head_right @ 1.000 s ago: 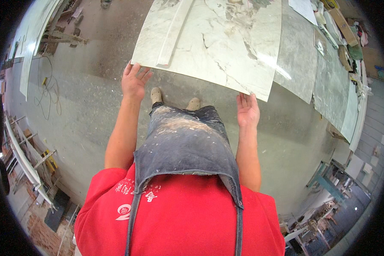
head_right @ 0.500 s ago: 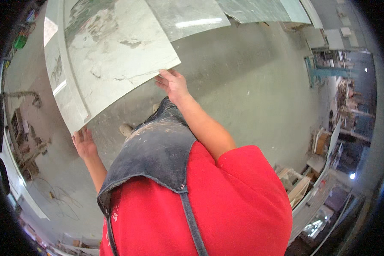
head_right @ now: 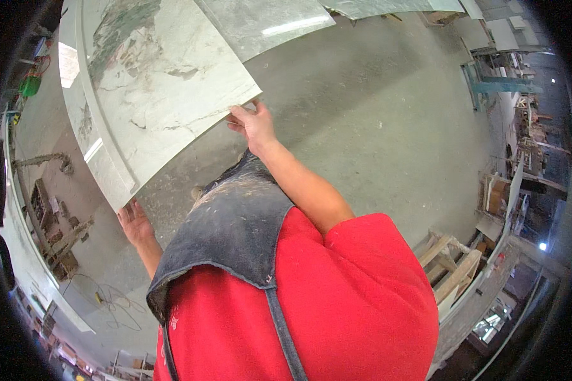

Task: The person uses an angle grinder to cut a white tile, then aligns and fits the cut piece into a larger tile assembly. They apply yellow tape to secure the pieces and inspect the fit before moving the assembled tile.

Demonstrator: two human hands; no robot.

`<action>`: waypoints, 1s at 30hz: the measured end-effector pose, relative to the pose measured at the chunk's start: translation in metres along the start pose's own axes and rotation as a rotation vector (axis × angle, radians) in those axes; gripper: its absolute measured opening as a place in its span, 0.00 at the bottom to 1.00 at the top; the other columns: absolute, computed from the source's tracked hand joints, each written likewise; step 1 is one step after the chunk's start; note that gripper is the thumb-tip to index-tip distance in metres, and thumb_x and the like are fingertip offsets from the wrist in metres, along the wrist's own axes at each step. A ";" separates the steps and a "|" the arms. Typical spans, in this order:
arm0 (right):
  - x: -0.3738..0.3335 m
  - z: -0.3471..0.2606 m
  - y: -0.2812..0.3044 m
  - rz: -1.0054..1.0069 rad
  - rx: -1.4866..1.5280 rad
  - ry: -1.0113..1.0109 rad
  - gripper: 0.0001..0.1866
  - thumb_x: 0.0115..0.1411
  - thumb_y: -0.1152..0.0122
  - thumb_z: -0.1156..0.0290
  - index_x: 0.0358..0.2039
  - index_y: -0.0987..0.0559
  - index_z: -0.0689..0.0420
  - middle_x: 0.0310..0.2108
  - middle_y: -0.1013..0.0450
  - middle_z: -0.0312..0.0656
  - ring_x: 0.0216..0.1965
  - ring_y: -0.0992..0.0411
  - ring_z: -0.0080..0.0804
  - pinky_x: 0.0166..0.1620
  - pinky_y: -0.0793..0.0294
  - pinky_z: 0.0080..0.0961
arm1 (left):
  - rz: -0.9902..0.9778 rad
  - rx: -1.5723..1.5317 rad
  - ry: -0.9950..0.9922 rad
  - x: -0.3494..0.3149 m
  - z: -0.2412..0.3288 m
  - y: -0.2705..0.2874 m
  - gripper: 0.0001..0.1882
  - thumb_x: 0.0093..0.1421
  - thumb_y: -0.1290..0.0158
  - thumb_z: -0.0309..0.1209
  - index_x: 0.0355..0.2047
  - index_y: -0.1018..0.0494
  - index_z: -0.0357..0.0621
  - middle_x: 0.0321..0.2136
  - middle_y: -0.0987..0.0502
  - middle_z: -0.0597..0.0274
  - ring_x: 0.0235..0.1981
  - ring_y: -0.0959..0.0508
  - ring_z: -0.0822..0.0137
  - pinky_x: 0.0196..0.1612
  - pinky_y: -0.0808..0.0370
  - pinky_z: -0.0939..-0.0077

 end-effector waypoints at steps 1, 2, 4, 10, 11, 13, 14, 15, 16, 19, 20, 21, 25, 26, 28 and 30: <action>0.000 -0.001 0.000 0.011 -0.006 0.009 0.36 0.60 0.32 0.74 0.65 0.39 0.58 0.44 0.22 0.44 0.41 0.21 0.35 0.42 0.18 0.33 | -0.006 -0.004 -0.005 0.001 -0.001 -0.001 0.18 0.70 0.47 0.31 0.57 0.36 0.41 0.52 0.26 0.53 0.53 0.24 0.49 0.52 0.19 0.59; 0.001 -0.002 0.001 0.022 -0.012 0.018 0.39 0.60 0.32 0.75 0.67 0.42 0.57 0.44 0.22 0.45 0.40 0.21 0.35 0.41 0.18 0.33 | -0.011 -0.009 -0.010 0.003 -0.001 -0.001 0.18 0.71 0.48 0.31 0.57 0.36 0.40 0.52 0.26 0.53 0.53 0.24 0.49 0.52 0.19 0.59; 0.000 -0.005 0.000 0.022 -0.007 0.073 0.40 0.59 0.32 0.76 0.68 0.44 0.56 0.45 0.23 0.45 0.39 0.21 0.35 0.39 0.17 0.33 | 0.021 -0.024 -0.005 0.000 -0.001 -0.007 0.18 0.71 0.48 0.31 0.57 0.36 0.40 0.52 0.26 0.53 0.53 0.24 0.49 0.53 0.19 0.58; -0.008 -0.008 -0.009 0.035 -0.066 0.183 0.44 0.64 0.38 0.78 0.73 0.53 0.53 0.50 0.28 0.47 0.38 0.22 0.35 0.39 0.17 0.33 | 0.010 -0.007 -0.046 -0.007 -0.004 -0.004 0.16 0.70 0.47 0.31 0.55 0.33 0.41 0.53 0.27 0.52 0.53 0.24 0.51 0.55 0.22 0.57; -0.008 -0.006 -0.013 0.011 -0.073 0.193 0.44 0.65 0.40 0.78 0.73 0.54 0.52 0.51 0.29 0.47 0.38 0.22 0.35 0.39 0.17 0.33 | -0.002 0.024 -0.073 -0.005 0.000 0.002 0.16 0.70 0.47 0.31 0.54 0.33 0.41 0.53 0.27 0.52 0.53 0.24 0.52 0.55 0.23 0.57; -0.006 -0.006 -0.006 -0.007 -0.122 0.274 0.41 0.68 0.45 0.76 0.75 0.56 0.50 0.51 0.28 0.45 0.41 0.23 0.34 0.42 0.18 0.35 | 0.085 0.128 -0.087 -0.021 0.003 -0.028 0.16 0.69 0.47 0.31 0.54 0.32 0.41 0.51 0.25 0.54 0.52 0.24 0.54 0.54 0.23 0.57; -0.004 -0.007 -0.002 -0.020 -0.145 0.326 0.40 0.68 0.44 0.75 0.75 0.54 0.50 0.52 0.28 0.46 0.41 0.23 0.35 0.42 0.17 0.36 | 0.047 0.081 -0.100 -0.019 0.001 -0.026 0.16 0.69 0.46 0.31 0.54 0.32 0.42 0.50 0.24 0.54 0.52 0.23 0.53 0.54 0.23 0.55; -0.001 -0.004 0.006 0.043 -0.151 0.322 0.39 0.68 0.44 0.76 0.74 0.52 0.50 0.52 0.28 0.46 0.41 0.22 0.36 0.43 0.17 0.37 | 0.010 0.033 -0.112 -0.016 -0.001 -0.019 0.16 0.69 0.45 0.30 0.55 0.32 0.42 0.49 0.24 0.54 0.51 0.23 0.52 0.54 0.24 0.54; -0.002 -0.006 0.007 0.099 -0.171 0.335 0.39 0.68 0.44 0.77 0.74 0.50 0.51 0.53 0.29 0.47 0.43 0.22 0.39 0.43 0.16 0.38 | 0.051 0.003 -0.073 -0.014 -0.001 -0.026 0.17 0.68 0.44 0.30 0.55 0.32 0.43 0.50 0.24 0.54 0.50 0.23 0.51 0.52 0.23 0.54; -0.010 -0.009 0.003 0.129 -0.141 0.348 0.38 0.67 0.43 0.78 0.73 0.48 0.53 0.55 0.30 0.48 0.45 0.21 0.44 0.44 0.16 0.39 | 0.099 -0.096 -0.019 -0.019 0.000 -0.037 0.19 0.67 0.43 0.28 0.56 0.33 0.43 0.49 0.24 0.55 0.46 0.21 0.50 0.46 0.19 0.56; -0.011 -0.010 0.003 0.146 -0.154 0.345 0.38 0.67 0.42 0.78 0.73 0.47 0.52 0.55 0.30 0.48 0.44 0.21 0.45 0.43 0.17 0.39 | 0.129 -0.093 -0.025 -0.021 0.000 -0.035 0.19 0.67 0.43 0.28 0.57 0.33 0.43 0.49 0.24 0.56 0.46 0.21 0.51 0.45 0.19 0.57; -0.010 -0.008 0.003 0.158 -0.159 0.336 0.38 0.67 0.42 0.78 0.72 0.47 0.51 0.54 0.30 0.48 0.44 0.21 0.45 0.44 0.17 0.39 | 0.157 -0.089 -0.029 -0.023 0.002 -0.033 0.20 0.67 0.43 0.28 0.57 0.33 0.43 0.48 0.24 0.56 0.45 0.20 0.51 0.44 0.18 0.58; -0.009 -0.009 0.001 0.173 -0.140 0.326 0.37 0.67 0.42 0.80 0.72 0.46 0.50 0.53 0.28 0.47 0.43 0.21 0.46 0.44 0.17 0.39 | 0.194 -0.128 -0.017 -0.022 -0.001 -0.033 0.21 0.67 0.44 0.28 0.59 0.34 0.43 0.49 0.23 0.57 0.45 0.20 0.52 0.44 0.18 0.58; -0.011 -0.010 0.000 0.168 -0.146 0.323 0.37 0.67 0.42 0.80 0.72 0.46 0.50 0.52 0.28 0.47 0.43 0.21 0.47 0.44 0.17 0.39 | 0.195 -0.140 -0.011 -0.023 -0.002 -0.033 0.22 0.67 0.44 0.29 0.59 0.35 0.43 0.49 0.23 0.57 0.45 0.20 0.52 0.44 0.18 0.58; -0.014 -0.012 -0.002 0.163 -0.154 0.317 0.36 0.67 0.42 0.80 0.71 0.46 0.50 0.52 0.27 0.48 0.43 0.21 0.47 0.44 0.17 0.40 | 0.205 -0.123 -0.020 -0.025 -0.001 -0.036 0.23 0.67 0.43 0.29 0.61 0.35 0.43 0.49 0.23 0.57 0.44 0.20 0.53 0.43 0.17 0.59; -0.013 -0.012 -0.004 0.175 -0.162 0.305 0.36 0.67 0.43 0.80 0.71 0.45 0.49 0.52 0.27 0.48 0.43 0.21 0.47 0.44 0.16 0.40 | 0.211 -0.114 -0.026 -0.027 0.001 -0.039 0.22 0.67 0.44 0.29 0.61 0.34 0.44 0.48 0.23 0.57 0.44 0.20 0.53 0.43 0.17 0.60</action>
Point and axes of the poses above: each hand's wrist, its own x-axis towards the middle knuckle, its own y-axis out of the back of the hand, z = x × y, the point moved 5 cm from there along x, towards the middle knuckle
